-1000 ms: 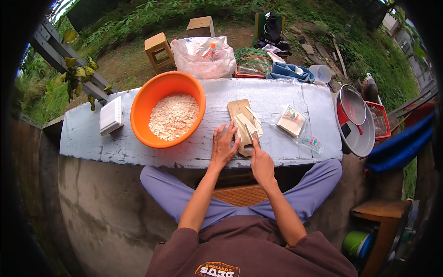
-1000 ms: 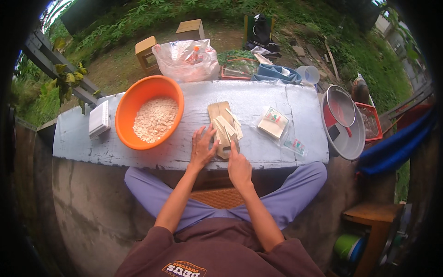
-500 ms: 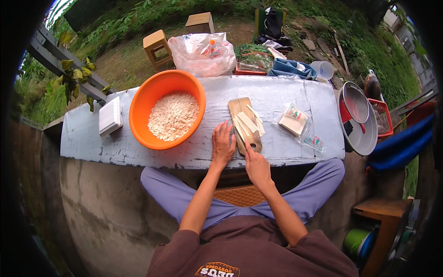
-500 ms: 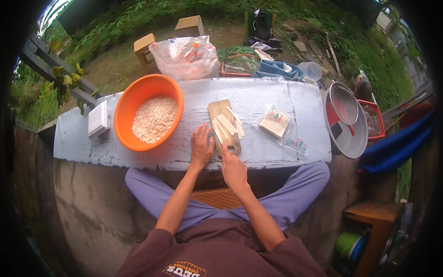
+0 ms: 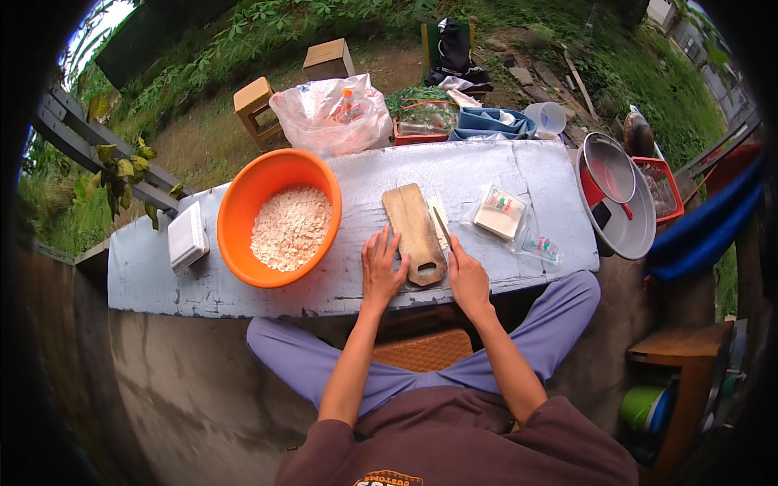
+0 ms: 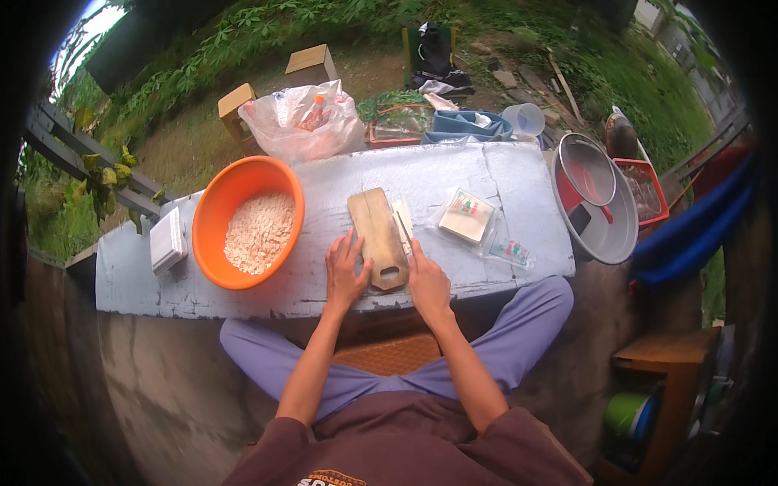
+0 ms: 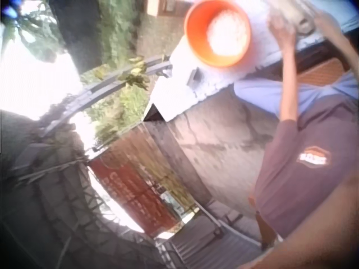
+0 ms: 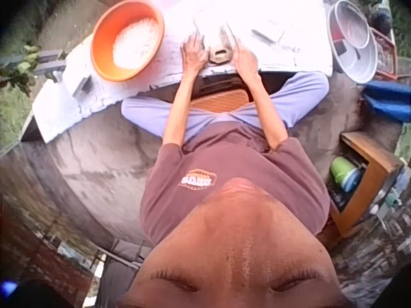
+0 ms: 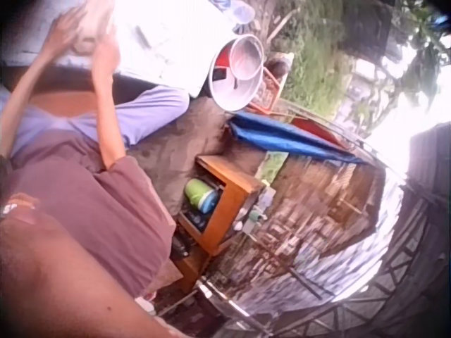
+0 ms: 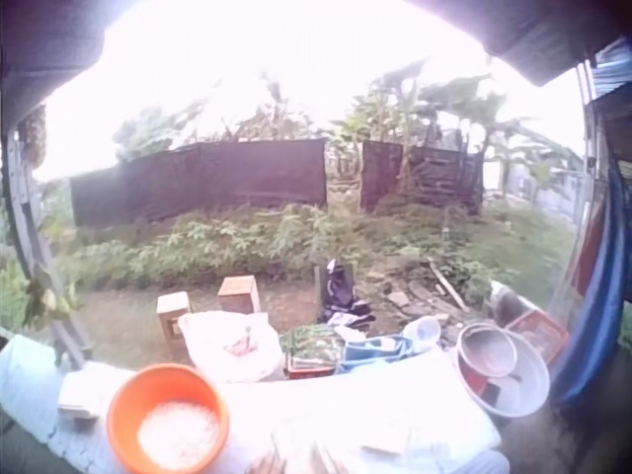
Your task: The person sits cross-legged on a mat and uses a knife to cut a white block of food on a wooden board. They slice the food into small pieces and transfer them into an orange bowl. The person repeats this process with multiple blocks of food.
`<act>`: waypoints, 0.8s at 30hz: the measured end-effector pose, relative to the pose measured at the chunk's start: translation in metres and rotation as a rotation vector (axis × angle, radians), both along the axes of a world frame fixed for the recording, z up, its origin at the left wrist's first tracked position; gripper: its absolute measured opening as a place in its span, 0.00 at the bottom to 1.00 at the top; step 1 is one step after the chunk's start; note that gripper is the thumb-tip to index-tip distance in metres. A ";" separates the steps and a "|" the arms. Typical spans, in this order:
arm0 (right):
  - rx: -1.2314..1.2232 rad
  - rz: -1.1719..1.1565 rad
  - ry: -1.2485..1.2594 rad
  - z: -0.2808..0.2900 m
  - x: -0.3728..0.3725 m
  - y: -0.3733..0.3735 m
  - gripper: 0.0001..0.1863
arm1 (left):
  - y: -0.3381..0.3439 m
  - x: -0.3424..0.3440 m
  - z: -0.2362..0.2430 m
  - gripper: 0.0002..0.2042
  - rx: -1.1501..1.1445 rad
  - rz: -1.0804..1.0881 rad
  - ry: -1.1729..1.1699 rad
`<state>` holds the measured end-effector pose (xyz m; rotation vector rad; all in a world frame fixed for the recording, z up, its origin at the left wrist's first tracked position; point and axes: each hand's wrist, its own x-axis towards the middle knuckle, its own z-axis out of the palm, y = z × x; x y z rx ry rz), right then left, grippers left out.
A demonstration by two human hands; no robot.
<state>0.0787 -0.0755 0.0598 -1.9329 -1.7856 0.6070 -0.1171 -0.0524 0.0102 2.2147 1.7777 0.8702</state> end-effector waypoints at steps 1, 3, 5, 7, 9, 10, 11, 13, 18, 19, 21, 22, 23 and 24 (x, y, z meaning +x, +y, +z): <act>0.004 -0.023 0.019 0.004 0.002 -0.003 0.23 | 0.000 0.000 0.000 0.25 -0.002 -0.001 -0.004; 0.010 -0.073 0.051 0.002 0.008 -0.009 0.23 | -0.001 0.001 0.000 0.24 -0.003 -0.005 -0.013; 0.014 -0.127 0.078 -0.008 0.017 -0.013 0.24 | -0.001 0.002 0.000 0.23 -0.001 -0.015 -0.024; 0.078 -0.168 0.129 -0.011 0.023 -0.019 0.24 | -0.001 0.001 -0.003 0.22 0.045 -0.026 -0.005; 0.130 -0.207 0.161 -0.011 0.031 -0.019 0.24 | -0.003 0.006 -0.004 0.21 0.052 -0.055 -0.033; 0.150 -0.224 0.168 -0.011 0.037 -0.019 0.24 | -0.005 0.012 -0.003 0.20 0.034 -0.077 -0.071; 0.170 -0.240 0.175 -0.010 0.042 -0.018 0.24 | -0.004 0.020 -0.002 0.20 0.015 -0.100 -0.108; 0.206 -0.311 0.174 -0.006 0.054 -0.014 0.24 | -0.002 0.047 0.017 0.18 0.040 -0.169 -0.113; 0.303 -0.443 0.214 -0.018 0.070 -0.004 0.25 | 0.028 0.105 0.035 0.18 0.065 -0.392 -0.168; 0.310 -0.462 0.225 -0.019 0.071 -0.004 0.25 | 0.035 0.115 0.036 0.18 0.057 -0.441 -0.179; 0.305 -0.478 0.246 -0.019 0.074 -0.004 0.25 | 0.048 0.133 0.038 0.18 0.072 -0.513 -0.119; 0.294 -0.475 0.255 -0.018 0.076 -0.005 0.25 | 0.054 0.139 0.038 0.19 0.082 -0.542 -0.091; 0.282 -0.472 0.264 -0.016 0.078 -0.006 0.25 | 0.059 0.145 0.038 0.19 0.092 -0.571 -0.063; 0.279 -0.476 0.264 -0.015 0.081 -0.006 0.25 | 0.065 0.152 0.037 0.17 0.124 -0.570 -0.069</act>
